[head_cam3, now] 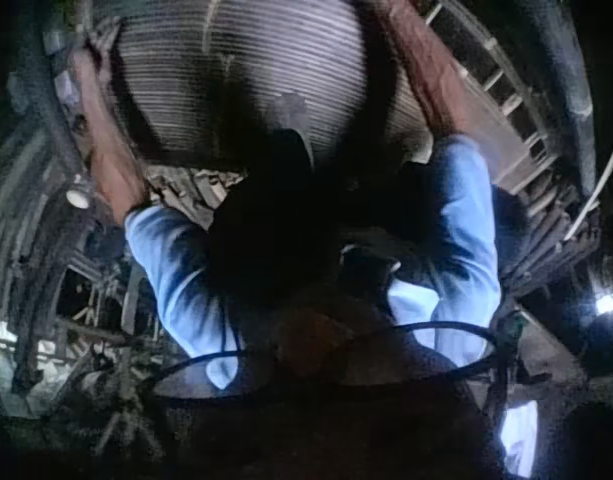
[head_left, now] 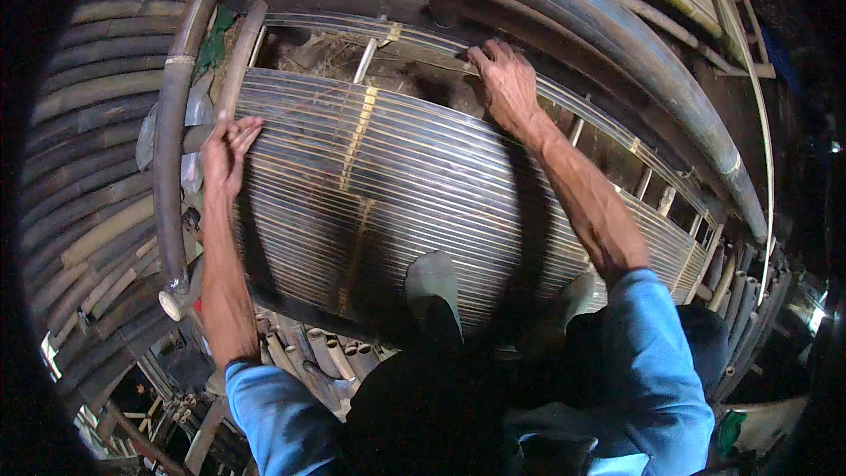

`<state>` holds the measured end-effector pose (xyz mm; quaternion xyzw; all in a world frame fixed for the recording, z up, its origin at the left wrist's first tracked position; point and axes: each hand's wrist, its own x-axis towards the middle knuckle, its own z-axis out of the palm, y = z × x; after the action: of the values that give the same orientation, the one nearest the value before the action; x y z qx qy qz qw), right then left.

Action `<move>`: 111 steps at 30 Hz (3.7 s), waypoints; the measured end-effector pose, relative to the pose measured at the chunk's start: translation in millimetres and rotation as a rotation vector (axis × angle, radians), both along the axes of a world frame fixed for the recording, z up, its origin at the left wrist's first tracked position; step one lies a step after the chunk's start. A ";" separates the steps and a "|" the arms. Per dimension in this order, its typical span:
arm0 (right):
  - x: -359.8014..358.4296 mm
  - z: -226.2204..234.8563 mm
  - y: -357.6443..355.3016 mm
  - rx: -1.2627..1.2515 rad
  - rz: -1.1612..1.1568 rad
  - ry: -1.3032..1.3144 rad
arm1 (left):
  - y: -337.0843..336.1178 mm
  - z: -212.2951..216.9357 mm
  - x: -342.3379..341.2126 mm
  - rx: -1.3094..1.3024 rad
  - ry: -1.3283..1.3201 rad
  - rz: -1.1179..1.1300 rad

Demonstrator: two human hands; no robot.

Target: The person weaves thin bamboo strips into a large panel, using their hands to thread a long cord through the slats and then using a small wooden tool to tighten and align the weave.

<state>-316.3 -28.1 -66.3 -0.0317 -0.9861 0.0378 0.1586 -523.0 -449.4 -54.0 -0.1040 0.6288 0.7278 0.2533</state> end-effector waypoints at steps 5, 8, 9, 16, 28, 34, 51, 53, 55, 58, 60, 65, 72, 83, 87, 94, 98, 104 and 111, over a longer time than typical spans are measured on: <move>-7.7 -3.0 24.7 0.090 0.070 -0.099 | -47.2 19.3 5.2 -0.148 -0.042 0.069; -5.6 2.9 18.7 -0.032 0.040 -0.312 | -69.8 23.9 13.1 -0.294 -0.027 0.056; -2.3 5.4 16.3 -0.088 -0.020 -0.307 | -75.2 24.6 14.6 -0.320 -0.010 0.051; 9.1 -6.6 -2.4 -0.550 -0.216 -0.340 | -95.8 12.2 18.9 -0.322 -0.026 0.002; 11.8 -20.6 -12.5 -0.539 -0.203 -0.267 | -116.6 10.8 13.3 -0.654 0.127 0.223; 28.2 -15.3 2.6 -0.694 -0.125 -0.104 | -123.9 40.9 9.5 -0.193 0.034 0.163; 23.9 -19.2 4.4 -0.477 -0.171 0.028 | -168.4 79.7 -28.8 -0.351 0.023 0.432; 23.3 -16.6 3.4 -0.534 -0.135 0.025 | -137.9 80.9 -25.7 -0.610 0.046 0.411; 19.2 -14.9 4.9 -0.402 -0.242 0.017 | -90.6 75.4 -0.4 -1.476 0.816 0.020; 21.5 -9.4 15.8 -0.218 -0.107 0.360 | 10.0 64.4 49.6 -1.403 1.420 -0.278; 39.6 0.2 30.3 -0.385 -0.072 0.422 | 90.5 36.5 98.6 -1.043 1.421 -0.345; 159.5 34.3 92.3 -0.775 -0.685 -0.193 | 236.8 -22.4 231.6 -0.560 1.359 -0.636; 292.1 8.0 105.8 -0.795 -0.818 -0.305 | 300.2 -38.4 304.7 -0.387 1.375 -0.687; 295.5 -3.2 102.0 -0.774 -0.903 -0.245 | 327.3 -19.7 313.1 -0.776 1.068 -1.027; 300.1 -4.6 101.1 -0.846 -0.858 -0.212 | 299.8 21.2 248.8 -0.247 -0.151 -1.222; 301.8 -10.7 109.9 -0.870 -0.781 -0.252 | 185.4 157.0 95.6 -0.190 0.166 -0.763; 285.3 -11.5 117.4 -0.922 -0.739 -0.288 | 146.0 216.9 41.1 0.132 0.273 -0.045; 232.4 -19.9 106.4 -0.914 -0.807 -0.533 | 262.8 117.8 78.5 -0.420 0.542 -0.892; 209.7 -18.9 100.7 -0.883 -0.817 -0.598 | 396.1 -38.9 246.8 -0.859 1.237 -1.122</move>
<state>-106.6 72.6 -85.1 -0.4736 -0.7883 0.3641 -0.1475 -276.2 -53.3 -92.9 0.5350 0.8247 0.1311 0.1279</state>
